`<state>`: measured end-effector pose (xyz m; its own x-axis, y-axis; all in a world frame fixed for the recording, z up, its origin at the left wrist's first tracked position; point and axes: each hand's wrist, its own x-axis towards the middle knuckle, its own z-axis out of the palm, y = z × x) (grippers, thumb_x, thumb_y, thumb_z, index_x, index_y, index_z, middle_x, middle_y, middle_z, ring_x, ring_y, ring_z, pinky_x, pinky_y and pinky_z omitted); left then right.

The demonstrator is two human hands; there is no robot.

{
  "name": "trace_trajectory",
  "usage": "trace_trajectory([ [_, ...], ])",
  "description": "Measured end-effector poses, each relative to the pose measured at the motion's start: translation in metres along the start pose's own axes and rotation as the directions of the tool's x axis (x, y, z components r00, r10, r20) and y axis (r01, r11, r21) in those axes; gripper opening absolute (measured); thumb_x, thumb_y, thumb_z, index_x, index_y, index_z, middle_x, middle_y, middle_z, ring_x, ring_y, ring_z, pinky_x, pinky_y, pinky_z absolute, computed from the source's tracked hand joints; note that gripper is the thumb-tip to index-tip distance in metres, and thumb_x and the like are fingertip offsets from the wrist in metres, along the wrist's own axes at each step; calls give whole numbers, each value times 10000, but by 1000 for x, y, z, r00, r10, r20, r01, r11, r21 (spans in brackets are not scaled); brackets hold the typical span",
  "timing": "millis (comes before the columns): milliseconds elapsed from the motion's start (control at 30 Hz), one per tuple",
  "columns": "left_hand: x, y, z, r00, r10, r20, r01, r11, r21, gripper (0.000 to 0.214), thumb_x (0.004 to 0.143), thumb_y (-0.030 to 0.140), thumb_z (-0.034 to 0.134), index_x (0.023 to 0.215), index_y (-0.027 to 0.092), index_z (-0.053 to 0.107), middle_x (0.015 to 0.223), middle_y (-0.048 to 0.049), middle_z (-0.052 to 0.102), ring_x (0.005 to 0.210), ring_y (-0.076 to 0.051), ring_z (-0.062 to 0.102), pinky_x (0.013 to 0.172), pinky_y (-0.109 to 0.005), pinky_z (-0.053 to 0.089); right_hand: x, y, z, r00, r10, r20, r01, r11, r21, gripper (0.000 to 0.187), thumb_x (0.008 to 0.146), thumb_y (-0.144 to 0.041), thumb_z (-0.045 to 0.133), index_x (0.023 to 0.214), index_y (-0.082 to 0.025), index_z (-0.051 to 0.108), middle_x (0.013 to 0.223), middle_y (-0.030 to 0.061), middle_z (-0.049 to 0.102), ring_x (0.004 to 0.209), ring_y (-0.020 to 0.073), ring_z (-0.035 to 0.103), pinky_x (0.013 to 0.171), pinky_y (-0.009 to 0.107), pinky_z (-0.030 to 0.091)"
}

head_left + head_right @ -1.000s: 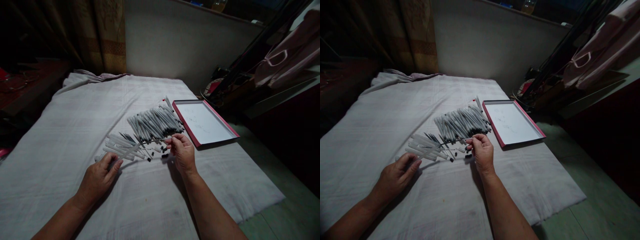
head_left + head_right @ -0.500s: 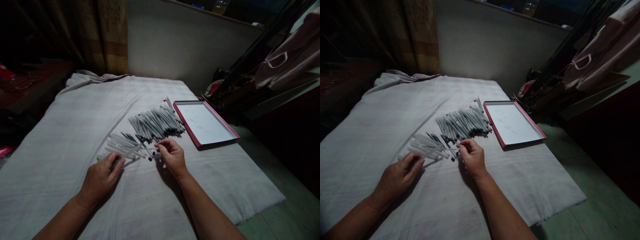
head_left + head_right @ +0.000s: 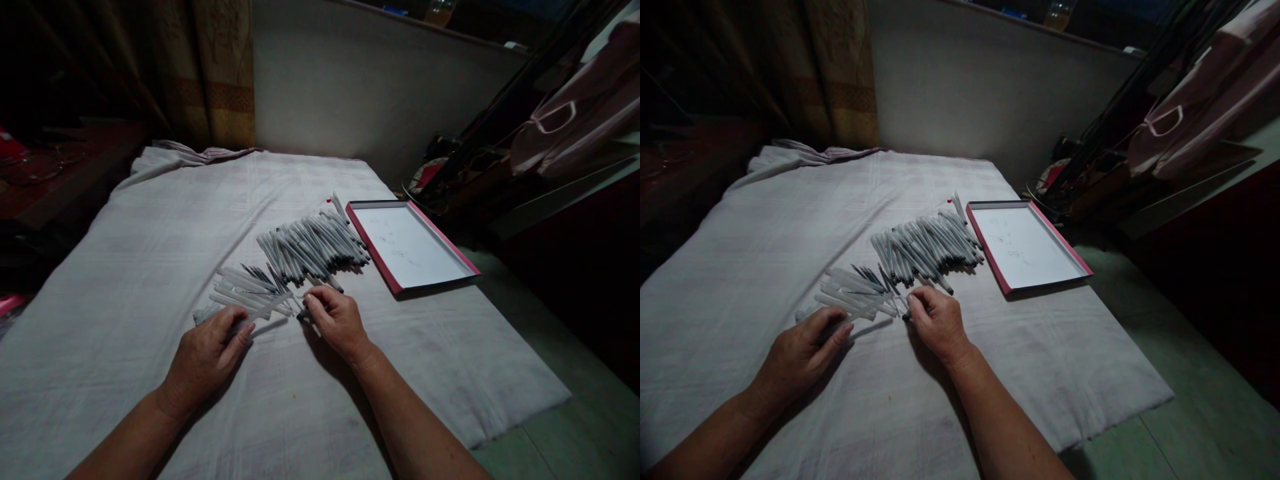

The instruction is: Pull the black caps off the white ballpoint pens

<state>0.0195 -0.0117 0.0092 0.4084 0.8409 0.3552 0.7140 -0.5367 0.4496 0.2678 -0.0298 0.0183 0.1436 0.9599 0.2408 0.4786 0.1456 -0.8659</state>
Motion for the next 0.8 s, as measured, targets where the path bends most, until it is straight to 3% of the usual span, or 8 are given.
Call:
trace_trajectory([
  [133, 0, 7, 1, 991, 130, -29, -131, 991, -19, 249, 985, 448, 478, 984, 232, 601, 792, 4, 724, 650, -153, 683, 601, -247, 502, -5, -4, 2, 989, 62, 136, -78, 990, 115, 403, 925, -476, 541, 656, -203, 666, 558, -5, 628, 507, 129, 547, 495, 221, 402],
  [267, 0, 13, 0, 971, 239, -29, -240, 970, -41, 175, 989, 374, 514, 1019, 224, 599, 807, 1, 713, 685, -142, 679, 612, -232, 496, -8, -7, 4, 969, 101, 225, -142, 974, 174, 524, 916, -557, 545, 540, -197, 600, 480, -16, 544, 481, 116, 496, 473, 214, 355],
  [400, 2, 9, -5, 978, 209, -11, -209, 978, 2, 254, 992, 445, 494, 985, 226, 623, 812, -8, 719, 695, -150, 681, 624, -244, 492, -3, -8, 3, 958, 184, 219, -244, 926, 290, 564, 888, -627, 553, 523, -198, 573, 456, -26, 505, 442, 103, 436, 445, 213, 334],
  [533, 6, 5, -10, 984, 165, 67, -166, 986, 13, 395, 1008, 501, 405, 822, 230, 623, 692, 10, 679, 570, -132, 620, 545, -246, 441, 1, -8, 2, 940, 255, 226, -325, 870, 369, 560, 844, -670, 579, 543, -197, 574, 443, -37, 485, 406, 94, 392, 404, 212, 288],
  [667, 10, 4, -13, 983, 56, 174, -31, 989, -143, 498, 991, 548, 344, 675, 228, 559, 577, 15, 589, 501, -127, 546, 494, -251, 409, 1, -10, -1, 953, 189, 237, -275, 868, 414, 492, 837, -616, 624, 582, -196, 596, 512, -19, 556, 477, 106, 459, 449, 211, 342],
  [733, 12, 1, -18, 958, -61, 279, 144, 947, -287, 551, 968, 601, 319, 593, 232, 482, 515, 14, 508, 455, -126, 476, 448, -258, 388, 3, -10, -6, 962, 148, 229, -237, 869, 434, 414, 838, -567, 645, 651, -198, 646, 574, -8, 612, 521, 114, 500, 489, 216, 387],
  [800, 13, -5, -25, 894, -199, 401, 376, 821, -430, 598, 949, 662, 272, 542, 244, 406, 458, 19, 401, 398, -120, 370, 378, -265, 333, 7, -7, -13, 979, 150, 137, -198, 856, 477, 307, 821, -511, 677, 770, -209, 700, 644, -8, 659, 559, 120, 536, 532, 223, 429],
])
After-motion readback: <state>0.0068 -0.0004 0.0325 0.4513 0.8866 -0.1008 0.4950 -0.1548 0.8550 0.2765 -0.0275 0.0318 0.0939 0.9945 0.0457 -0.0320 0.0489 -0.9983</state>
